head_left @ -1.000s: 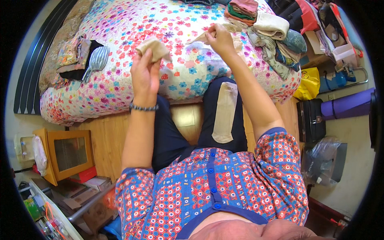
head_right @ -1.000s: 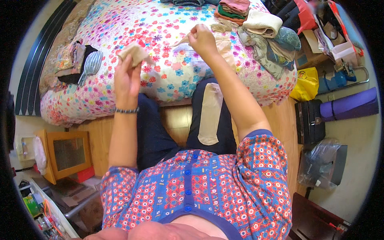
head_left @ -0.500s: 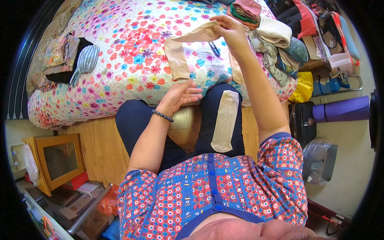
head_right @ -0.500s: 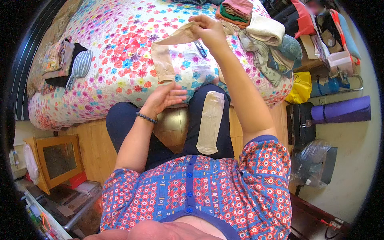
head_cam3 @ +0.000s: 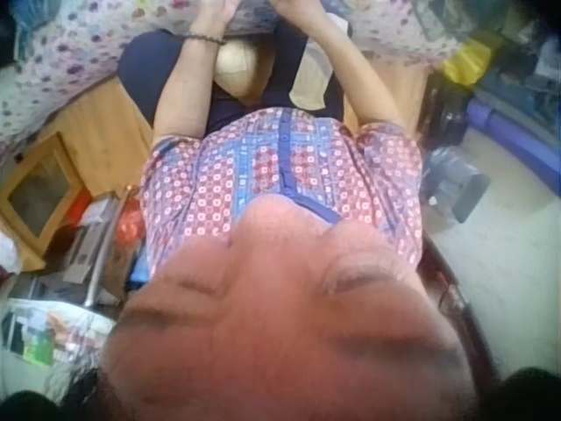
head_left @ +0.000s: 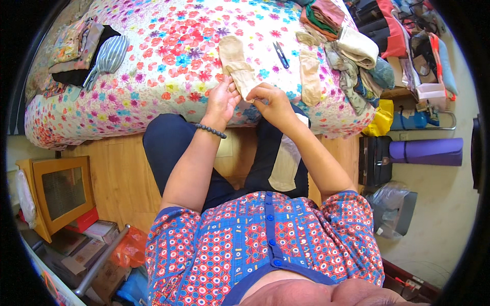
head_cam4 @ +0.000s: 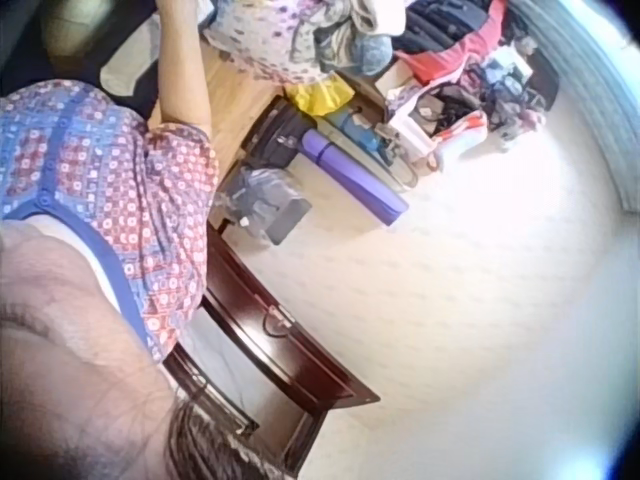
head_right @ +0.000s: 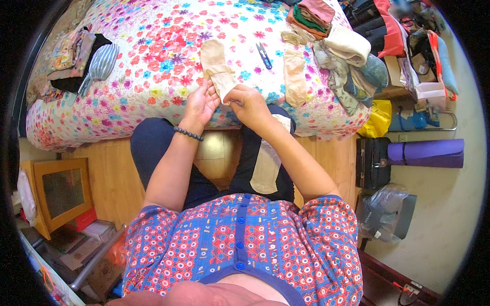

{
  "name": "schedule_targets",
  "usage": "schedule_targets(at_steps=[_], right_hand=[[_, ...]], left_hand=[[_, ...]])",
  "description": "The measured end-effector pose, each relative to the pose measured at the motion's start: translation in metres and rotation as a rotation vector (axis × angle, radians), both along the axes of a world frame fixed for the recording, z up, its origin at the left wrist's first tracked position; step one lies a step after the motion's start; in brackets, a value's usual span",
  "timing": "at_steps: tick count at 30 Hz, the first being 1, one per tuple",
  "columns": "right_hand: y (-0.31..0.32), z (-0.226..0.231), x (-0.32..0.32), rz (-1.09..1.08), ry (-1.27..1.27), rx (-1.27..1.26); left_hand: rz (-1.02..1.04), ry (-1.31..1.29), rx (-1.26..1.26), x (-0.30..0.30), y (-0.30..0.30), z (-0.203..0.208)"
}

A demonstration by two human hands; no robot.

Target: The person folds a pair of blue denim shorts and places them on a bed. They then pick up several beige undergarments, fold each one individually, and place them on the bed. The person uses a pair of scissors to cut a small piece of fabric from one of the undergarments before continuing to fold the remaining items.

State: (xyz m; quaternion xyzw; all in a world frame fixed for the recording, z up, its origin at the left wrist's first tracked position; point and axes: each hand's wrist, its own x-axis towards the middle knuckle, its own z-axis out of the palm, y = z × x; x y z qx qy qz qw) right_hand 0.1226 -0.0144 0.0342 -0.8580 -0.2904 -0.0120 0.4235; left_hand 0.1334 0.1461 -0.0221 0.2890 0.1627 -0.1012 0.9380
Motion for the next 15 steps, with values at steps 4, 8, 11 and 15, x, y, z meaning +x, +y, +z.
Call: schedule_targets(at_steps=[4, 8, 11, 15], right_hand=[[0.003, 0.015, 0.021, -0.191, 0.056, 0.276], [0.015, 0.055, 0.055, -0.197, -0.138, 0.228], [0.037, 0.046, 0.061, -0.135, -0.293, 0.187], [0.047, -0.012, 0.042, -0.048, -0.372, -0.307]], left_hand=[[-0.022, -0.165, -0.013, 0.004, 0.001, 0.023], [-0.02, -0.379, -0.168, 0.036, 0.021, 0.048], [0.124, -0.27, -0.123, 0.046, 0.034, 0.042], [0.357, -0.046, 0.223, 0.039, 0.028, 0.024]])
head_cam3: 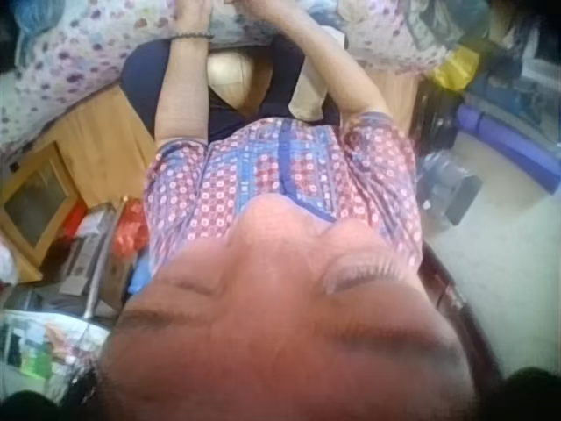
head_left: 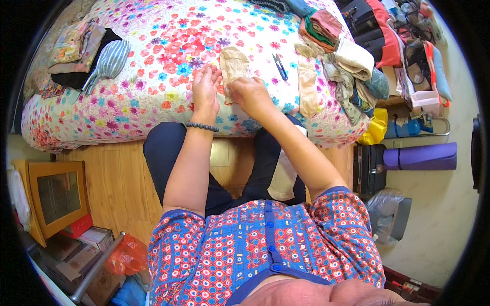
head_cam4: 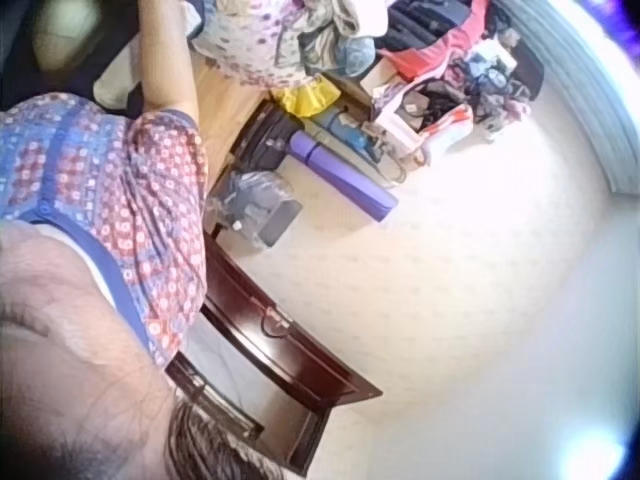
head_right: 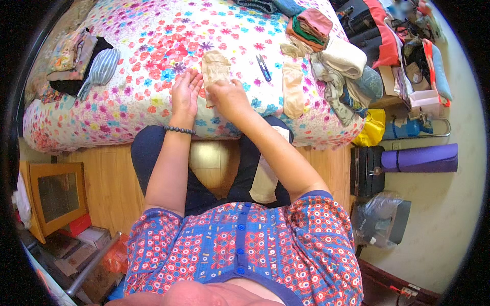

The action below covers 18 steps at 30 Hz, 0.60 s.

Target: The person folds a pair of blue denim shorts and places them on a bed. They then pick up several beige undergarments, fold each one individually, and place them on the bed. The person uses a pair of scissors to cut a small piece of fabric from one of the undergarments before continuing to fold the remaining items.

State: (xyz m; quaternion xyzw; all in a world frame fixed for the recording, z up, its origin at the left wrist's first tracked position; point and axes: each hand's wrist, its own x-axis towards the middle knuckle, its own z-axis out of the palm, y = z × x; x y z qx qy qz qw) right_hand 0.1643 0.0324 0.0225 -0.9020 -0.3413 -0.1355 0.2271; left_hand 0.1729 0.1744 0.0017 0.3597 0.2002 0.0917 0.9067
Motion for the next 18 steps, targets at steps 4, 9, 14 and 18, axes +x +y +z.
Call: schedule_targets(at_steps=[4, 9, 14, 18], right_hand=[[-0.003, -0.004, -0.02, 0.016, -0.003, 0.073], [-0.021, -0.011, -0.034, 0.117, 0.056, -0.038], [-0.103, 0.016, -0.035, -0.145, 0.114, 0.326], [-0.193, -0.029, -0.02, -0.646, 0.19, 0.559]], left_hand=[[0.049, -0.061, 0.175, -0.002, 0.006, -0.013], [-0.073, -0.102, 0.417, -0.007, 0.0, -0.017], [-0.132, -0.088, 0.547, -0.016, -0.003, -0.015], [-0.192, -0.106, 0.538, -0.027, -0.015, -0.002]])
